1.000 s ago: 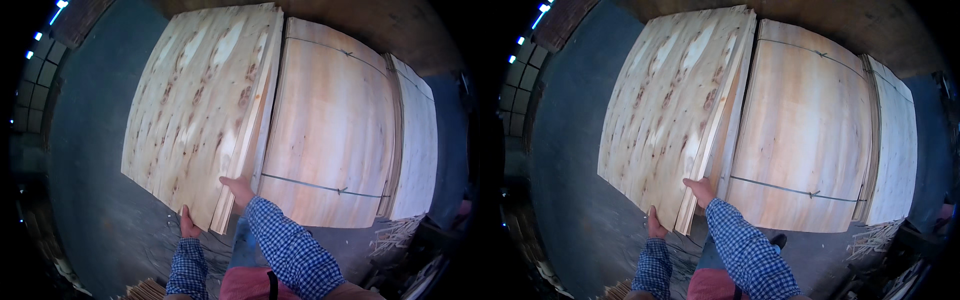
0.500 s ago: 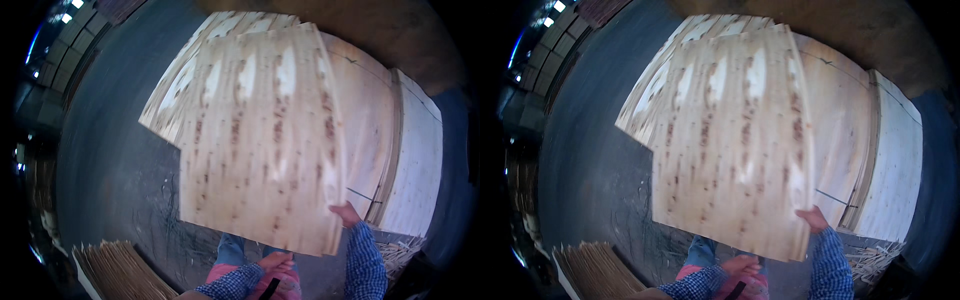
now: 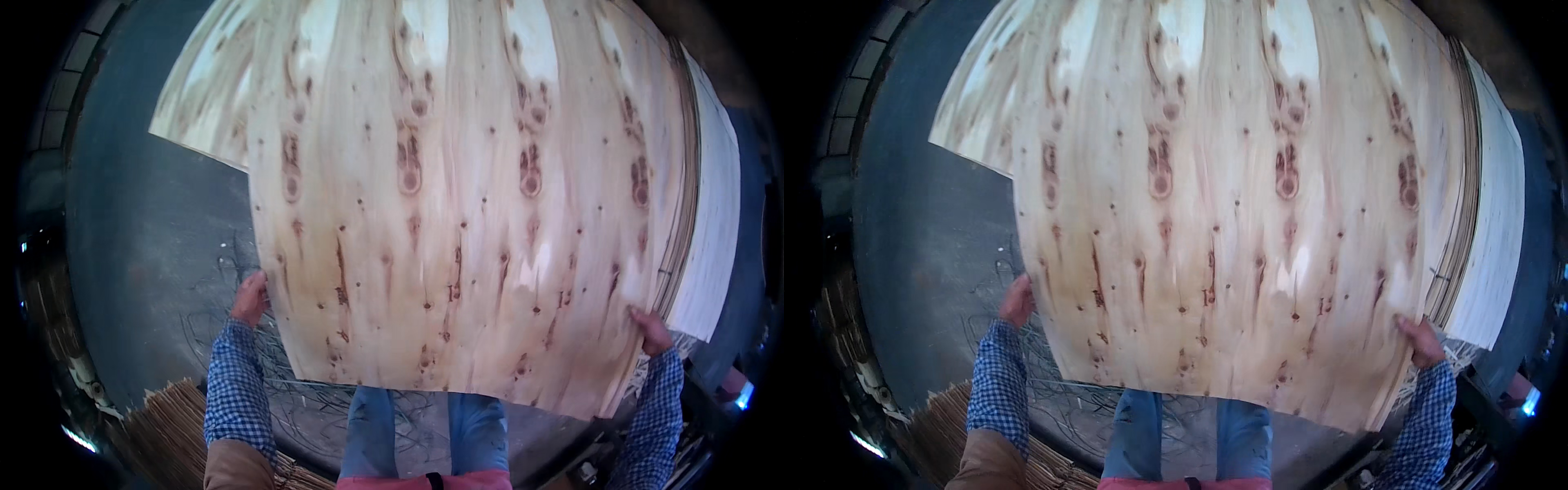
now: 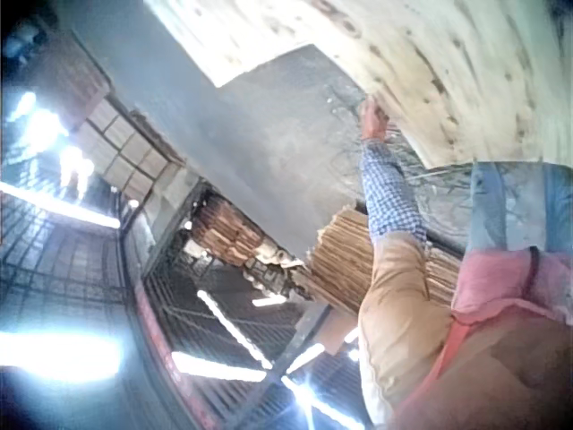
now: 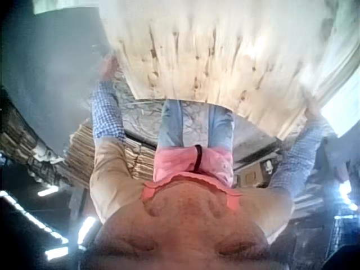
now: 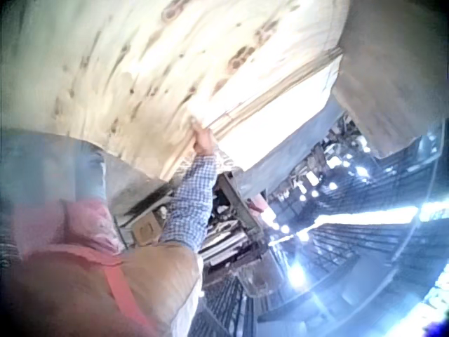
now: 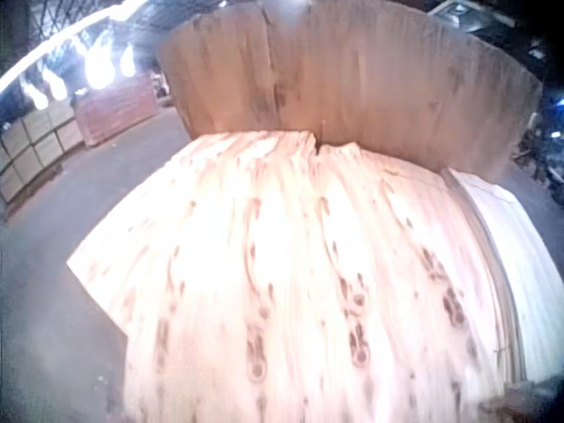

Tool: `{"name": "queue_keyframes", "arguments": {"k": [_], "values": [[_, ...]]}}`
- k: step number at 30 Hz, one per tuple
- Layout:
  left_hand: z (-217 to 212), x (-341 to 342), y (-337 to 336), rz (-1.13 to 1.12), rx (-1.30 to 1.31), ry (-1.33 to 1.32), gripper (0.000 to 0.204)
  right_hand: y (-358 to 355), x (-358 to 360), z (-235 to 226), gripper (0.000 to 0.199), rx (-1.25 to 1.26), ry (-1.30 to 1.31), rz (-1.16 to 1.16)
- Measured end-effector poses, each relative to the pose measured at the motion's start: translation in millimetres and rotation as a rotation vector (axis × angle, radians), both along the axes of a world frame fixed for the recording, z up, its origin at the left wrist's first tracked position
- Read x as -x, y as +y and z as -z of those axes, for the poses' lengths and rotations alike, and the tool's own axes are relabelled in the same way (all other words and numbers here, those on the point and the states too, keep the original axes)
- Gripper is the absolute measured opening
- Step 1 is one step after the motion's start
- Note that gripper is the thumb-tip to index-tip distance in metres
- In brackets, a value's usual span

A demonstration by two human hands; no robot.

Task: The person picks up thin wood sheets from a stack and feeds them one at a time into an industrial roller machine.

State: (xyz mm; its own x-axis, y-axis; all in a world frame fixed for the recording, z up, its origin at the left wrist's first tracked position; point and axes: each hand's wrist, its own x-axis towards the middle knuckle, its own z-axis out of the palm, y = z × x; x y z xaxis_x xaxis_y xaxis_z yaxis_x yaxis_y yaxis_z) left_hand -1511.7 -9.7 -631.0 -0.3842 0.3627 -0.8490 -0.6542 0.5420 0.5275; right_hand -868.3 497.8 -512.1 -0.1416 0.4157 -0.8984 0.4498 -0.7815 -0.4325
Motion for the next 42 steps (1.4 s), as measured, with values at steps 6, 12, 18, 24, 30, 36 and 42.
{"name": "queue_keyframes", "arguments": {"k": [6, 12, 18, 24, 30, 36, 42], "values": [[16, -16, 18, -0.115, 0.024, -0.056, 0.054, -19, -15, 76, 0.040, -0.004, 0.013, 0.124], [-79, -48, 46, -0.078, 0.151, 0.054, 0.051, -21, 0, 55, 0.039, -0.110, -0.138, -0.154], [-222, -94, 95, 0.209, 0.063, 0.336, 0.046, -65, 26, -81, 0.043, -0.198, 0.015, -0.233], [-274, -100, 122, 0.350, -0.017, 0.469, 0.041, -90, -14, -152, 0.043, -0.282, 0.143, -0.174], [-243, -81, 78, 0.438, 0.016, 0.643, 0.041, -151, -34, -151, 0.041, -0.364, 0.198, -0.050], [-339, -114, 104, 0.671, 0.073, 0.664, 0.039, -244, -33, -172, 0.035, -0.415, 0.285, 0.076], [-240, -52, 62, 0.805, -0.310, 0.724, 0.041, -414, -31, -142, 0.038, -0.683, 0.242, 0.230]]}}
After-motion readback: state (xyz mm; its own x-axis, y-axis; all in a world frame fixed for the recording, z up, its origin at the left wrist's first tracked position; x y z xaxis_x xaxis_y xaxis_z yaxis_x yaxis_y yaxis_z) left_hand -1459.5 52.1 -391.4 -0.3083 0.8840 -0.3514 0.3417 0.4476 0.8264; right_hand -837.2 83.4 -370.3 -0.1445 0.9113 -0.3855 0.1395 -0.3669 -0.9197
